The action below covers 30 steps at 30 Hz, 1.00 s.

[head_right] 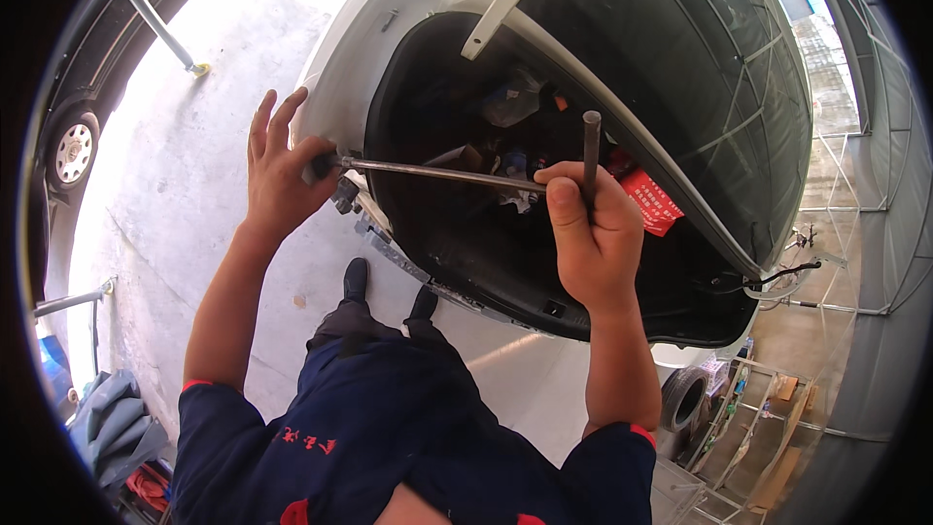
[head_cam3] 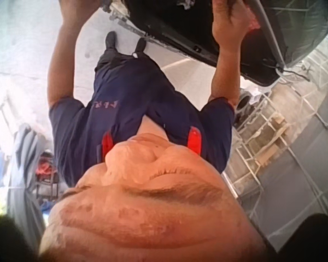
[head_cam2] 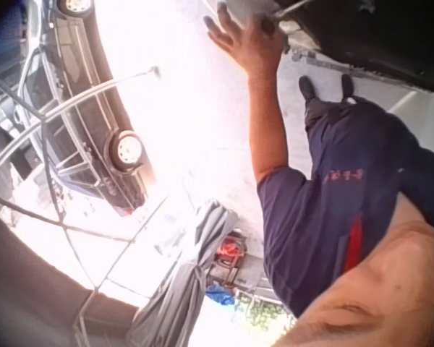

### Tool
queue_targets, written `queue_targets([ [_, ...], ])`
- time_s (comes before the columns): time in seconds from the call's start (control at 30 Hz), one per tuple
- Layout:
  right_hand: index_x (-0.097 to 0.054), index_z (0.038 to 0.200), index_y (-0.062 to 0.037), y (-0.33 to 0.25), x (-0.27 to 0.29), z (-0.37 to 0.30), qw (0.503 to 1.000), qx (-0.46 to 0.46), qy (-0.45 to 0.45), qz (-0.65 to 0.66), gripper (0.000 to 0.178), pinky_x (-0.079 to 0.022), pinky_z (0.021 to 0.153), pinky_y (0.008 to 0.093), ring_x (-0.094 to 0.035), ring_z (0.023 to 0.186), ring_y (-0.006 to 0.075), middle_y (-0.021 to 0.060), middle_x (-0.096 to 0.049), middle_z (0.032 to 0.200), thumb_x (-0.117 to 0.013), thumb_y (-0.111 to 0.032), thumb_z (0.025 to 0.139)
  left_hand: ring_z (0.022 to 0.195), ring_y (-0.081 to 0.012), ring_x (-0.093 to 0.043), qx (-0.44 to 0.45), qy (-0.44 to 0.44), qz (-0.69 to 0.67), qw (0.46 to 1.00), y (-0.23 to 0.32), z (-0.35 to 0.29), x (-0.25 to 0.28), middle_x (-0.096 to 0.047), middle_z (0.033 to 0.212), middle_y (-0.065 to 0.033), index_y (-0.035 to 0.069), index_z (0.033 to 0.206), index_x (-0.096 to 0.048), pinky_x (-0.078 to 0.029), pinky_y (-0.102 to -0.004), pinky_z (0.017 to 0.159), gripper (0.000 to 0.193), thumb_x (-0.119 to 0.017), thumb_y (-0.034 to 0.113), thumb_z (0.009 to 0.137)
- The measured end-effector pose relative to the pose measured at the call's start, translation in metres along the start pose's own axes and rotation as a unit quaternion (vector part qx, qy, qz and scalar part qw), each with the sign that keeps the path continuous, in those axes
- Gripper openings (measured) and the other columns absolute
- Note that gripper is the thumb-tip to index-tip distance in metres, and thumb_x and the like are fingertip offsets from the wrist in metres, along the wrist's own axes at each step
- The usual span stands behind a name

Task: The person retrieves a socket wrench and parts from a car trunk, fits a bracket onto the rear frame by hand, and secures it using the wrench.

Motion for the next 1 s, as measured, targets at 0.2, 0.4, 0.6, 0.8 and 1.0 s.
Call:
queue_targets([
  [0.2,-0.073,0.109,-0.0001,-0.001,0.001,0.011,0.998,0.056,-0.024,-0.036,0.023,-0.031,0.056,0.0207,-0.042,0.062,0.0008,-0.0077,-0.052,0.071,-0.066,-0.022,0.11,0.157,-0.0463,-0.026,0.002,0.002,-0.026,1.0,-0.007,-0.001,-0.002,-0.045,0.162,-0.0091,0.021,0.091,-0.074,-0.027,-0.0648,0.126,0.026,-0.088,0.019,0.069],
  [0.4,-0.074,0.105,0.0015,-0.01,0.001,0.018,0.984,0.145,-0.04,-0.098,0.025,-0.035,0.056,0.0214,-0.046,0.06,0.0032,-0.003,-0.056,0.07,-0.069,-0.023,0.108,0.156,-0.0465,-0.027,0.011,0.002,-0.03,0.999,-0.008,0.0,-0.003,-0.045,0.162,-0.0092,0.022,0.092,-0.075,-0.028,-0.0647,0.125,0.027,-0.088,0.02,0.069],
  [0.6,-0.075,0.105,0.0004,-0.008,0.002,0.014,0.985,0.138,-0.028,-0.099,0.026,-0.038,0.059,0.0231,-0.051,0.063,0.007,-0.0011,-0.06,0.072,-0.072,-0.025,0.105,0.158,-0.0451,-0.025,0.021,-0.008,-0.024,0.999,-0.005,-0.001,-0.002,-0.044,0.164,-0.0098,0.019,0.094,-0.077,-0.031,-0.0566,0.125,0.028,-0.09,0.015,0.069],
  [0.8,-0.078,0.109,-0.0058,-0.027,0.005,0.032,0.928,0.277,-0.117,-0.219,0.026,-0.046,0.078,0.0321,-0.058,0.09,0.0216,-0.0002,-0.062,0.086,-0.078,-0.029,0.097,0.156,-0.0458,-0.027,0.015,-0.002,-0.036,0.999,-0.006,0.0,-0.002,-0.046,0.162,-0.0107,0.021,0.093,-0.077,-0.027,-0.0612,0.126,0.026,-0.088,0.019,0.07],
  [1.0,-0.071,0.136,-0.0063,-0.038,0.003,0.025,0.927,0.076,-0.098,-0.355,0.042,-0.052,0.08,0.0318,-0.061,0.083,0.0207,0.0061,-0.067,0.089,-0.076,-0.028,0.1,0.156,-0.0458,-0.029,0.012,0.01,-0.032,0.999,-0.006,-0.002,-0.003,-0.047,0.16,-0.0119,0.02,0.093,-0.077,-0.027,-0.0613,0.125,0.024,-0.087,0.019,0.071],
])
Point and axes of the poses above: each hand's wrist, its own z-axis towards the middle knuckle, its own x-axis out of the back of the hand, y = z × x, the point moved 5 cm from there along z, towards the middle knuckle
